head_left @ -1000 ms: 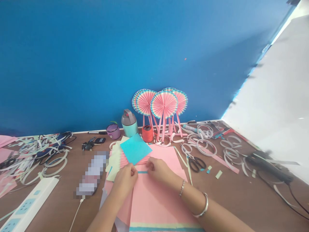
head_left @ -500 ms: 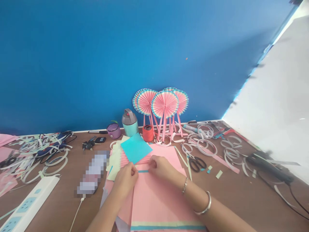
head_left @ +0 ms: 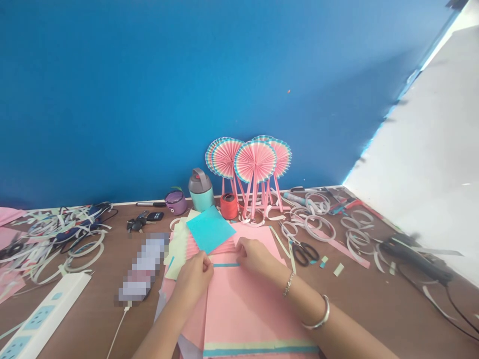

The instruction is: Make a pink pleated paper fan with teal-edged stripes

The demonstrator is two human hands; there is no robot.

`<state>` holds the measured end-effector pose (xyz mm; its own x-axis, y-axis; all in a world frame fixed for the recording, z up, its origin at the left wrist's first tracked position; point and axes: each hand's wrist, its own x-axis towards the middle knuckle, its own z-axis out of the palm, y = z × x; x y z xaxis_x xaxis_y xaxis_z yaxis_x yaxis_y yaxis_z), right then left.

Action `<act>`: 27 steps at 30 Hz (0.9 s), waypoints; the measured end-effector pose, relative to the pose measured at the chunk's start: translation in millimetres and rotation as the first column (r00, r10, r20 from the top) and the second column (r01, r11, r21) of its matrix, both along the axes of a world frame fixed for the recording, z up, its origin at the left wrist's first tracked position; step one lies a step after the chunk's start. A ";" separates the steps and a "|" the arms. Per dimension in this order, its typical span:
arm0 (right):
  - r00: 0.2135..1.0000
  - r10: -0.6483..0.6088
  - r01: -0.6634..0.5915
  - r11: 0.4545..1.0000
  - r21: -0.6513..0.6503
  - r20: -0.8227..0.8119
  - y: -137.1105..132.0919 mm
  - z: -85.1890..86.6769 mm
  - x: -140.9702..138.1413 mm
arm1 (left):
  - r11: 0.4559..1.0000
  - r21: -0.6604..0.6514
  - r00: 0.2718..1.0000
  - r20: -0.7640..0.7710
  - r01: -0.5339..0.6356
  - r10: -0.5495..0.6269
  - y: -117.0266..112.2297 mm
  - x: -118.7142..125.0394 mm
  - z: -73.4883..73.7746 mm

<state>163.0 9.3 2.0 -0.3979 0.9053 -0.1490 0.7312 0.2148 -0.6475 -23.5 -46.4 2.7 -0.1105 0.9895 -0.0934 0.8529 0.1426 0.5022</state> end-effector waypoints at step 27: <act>0.872 -0.340 0.297 0.939 0.172 0.352 46.5 23.5 79.7 | 0.916 0.283 0.947 0.071 0.284 -0.315 -17.8 15.6 9.3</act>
